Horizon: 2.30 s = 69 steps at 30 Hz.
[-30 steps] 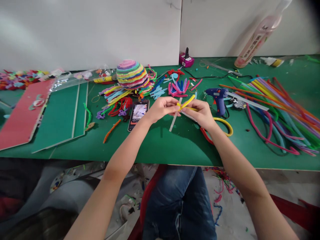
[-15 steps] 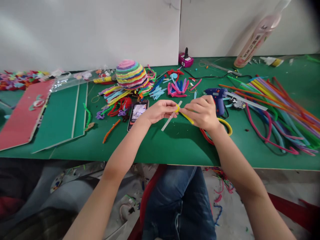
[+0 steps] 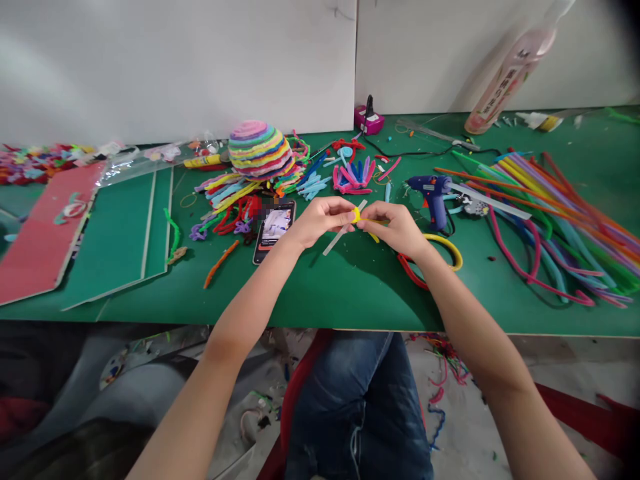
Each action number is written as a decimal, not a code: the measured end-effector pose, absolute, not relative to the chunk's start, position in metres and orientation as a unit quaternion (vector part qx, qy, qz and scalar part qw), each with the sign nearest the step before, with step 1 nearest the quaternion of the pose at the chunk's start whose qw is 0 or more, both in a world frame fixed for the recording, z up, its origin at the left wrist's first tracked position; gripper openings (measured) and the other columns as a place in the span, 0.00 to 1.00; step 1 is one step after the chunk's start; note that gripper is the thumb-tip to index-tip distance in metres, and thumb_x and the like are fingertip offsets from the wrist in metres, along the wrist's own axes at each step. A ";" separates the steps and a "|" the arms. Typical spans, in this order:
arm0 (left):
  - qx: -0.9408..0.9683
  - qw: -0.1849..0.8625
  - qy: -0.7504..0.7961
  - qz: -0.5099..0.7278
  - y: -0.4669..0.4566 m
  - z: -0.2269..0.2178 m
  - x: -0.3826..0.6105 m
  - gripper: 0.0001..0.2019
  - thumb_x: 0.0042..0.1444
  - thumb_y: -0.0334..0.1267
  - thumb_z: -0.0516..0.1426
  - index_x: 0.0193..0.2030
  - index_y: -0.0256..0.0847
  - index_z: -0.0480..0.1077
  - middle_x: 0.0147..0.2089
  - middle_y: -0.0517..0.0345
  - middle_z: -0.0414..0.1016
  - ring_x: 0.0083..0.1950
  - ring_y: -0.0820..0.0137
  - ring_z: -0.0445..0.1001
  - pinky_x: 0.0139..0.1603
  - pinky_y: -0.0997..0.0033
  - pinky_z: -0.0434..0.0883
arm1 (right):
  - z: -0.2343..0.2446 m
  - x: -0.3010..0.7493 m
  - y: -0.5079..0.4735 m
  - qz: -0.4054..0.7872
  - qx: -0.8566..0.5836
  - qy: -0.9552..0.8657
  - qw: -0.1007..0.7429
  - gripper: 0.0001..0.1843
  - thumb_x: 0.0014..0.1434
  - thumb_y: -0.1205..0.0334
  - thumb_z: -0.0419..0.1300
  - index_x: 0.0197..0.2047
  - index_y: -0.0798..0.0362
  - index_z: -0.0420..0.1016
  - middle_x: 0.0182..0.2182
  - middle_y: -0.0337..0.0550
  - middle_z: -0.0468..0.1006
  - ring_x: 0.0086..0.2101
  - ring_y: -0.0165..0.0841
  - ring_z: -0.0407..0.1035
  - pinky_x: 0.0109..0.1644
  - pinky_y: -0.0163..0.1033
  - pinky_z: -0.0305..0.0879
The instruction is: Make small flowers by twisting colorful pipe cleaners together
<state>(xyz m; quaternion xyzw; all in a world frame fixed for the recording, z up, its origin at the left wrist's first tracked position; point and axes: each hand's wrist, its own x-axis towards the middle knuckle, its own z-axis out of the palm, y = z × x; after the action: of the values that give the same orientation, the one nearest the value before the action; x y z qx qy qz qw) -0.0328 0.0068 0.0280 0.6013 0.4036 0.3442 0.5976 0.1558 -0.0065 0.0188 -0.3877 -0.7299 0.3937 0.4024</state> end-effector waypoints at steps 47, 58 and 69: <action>0.752 0.221 0.450 0.429 -0.013 0.022 -0.013 0.11 0.59 0.41 0.55 0.46 0.41 0.70 0.31 0.59 0.74 0.31 0.74 0.69 0.35 0.74 0.66 | 0.002 0.157 0.007 0.367 -0.404 -0.679 0.491 0.15 0.56 0.48 0.58 0.34 0.52 0.75 0.33 0.41 0.77 0.35 0.30 0.69 0.42 0.39 0.65; 0.736 0.232 0.457 0.443 -0.012 0.022 -0.013 0.10 0.61 0.43 0.52 0.43 0.41 0.69 0.28 0.61 0.71 0.29 0.75 0.70 0.31 0.76 0.65 | 0.013 0.159 0.001 0.361 -0.407 -0.693 0.473 0.16 0.55 0.48 0.60 0.38 0.52 0.76 0.33 0.42 0.78 0.33 0.31 0.71 0.38 0.39 0.67; 0.576 0.505 0.478 0.429 0.001 0.014 -0.013 0.16 0.55 0.40 0.58 0.48 0.36 0.66 0.32 0.58 0.75 0.27 0.78 0.72 0.22 0.82 0.66 | 0.008 0.162 -0.002 -0.065 -0.428 -0.820 0.374 0.13 0.64 0.63 0.51 0.38 0.49 0.77 0.38 0.38 0.82 0.38 0.31 0.74 0.54 0.45 0.55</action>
<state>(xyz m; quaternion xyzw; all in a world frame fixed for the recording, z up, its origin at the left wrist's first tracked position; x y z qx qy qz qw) -0.0130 0.0011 0.0139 0.5765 0.4785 0.4291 0.5045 0.1624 -0.0016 0.0079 -0.4277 -0.8203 -0.0654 0.3740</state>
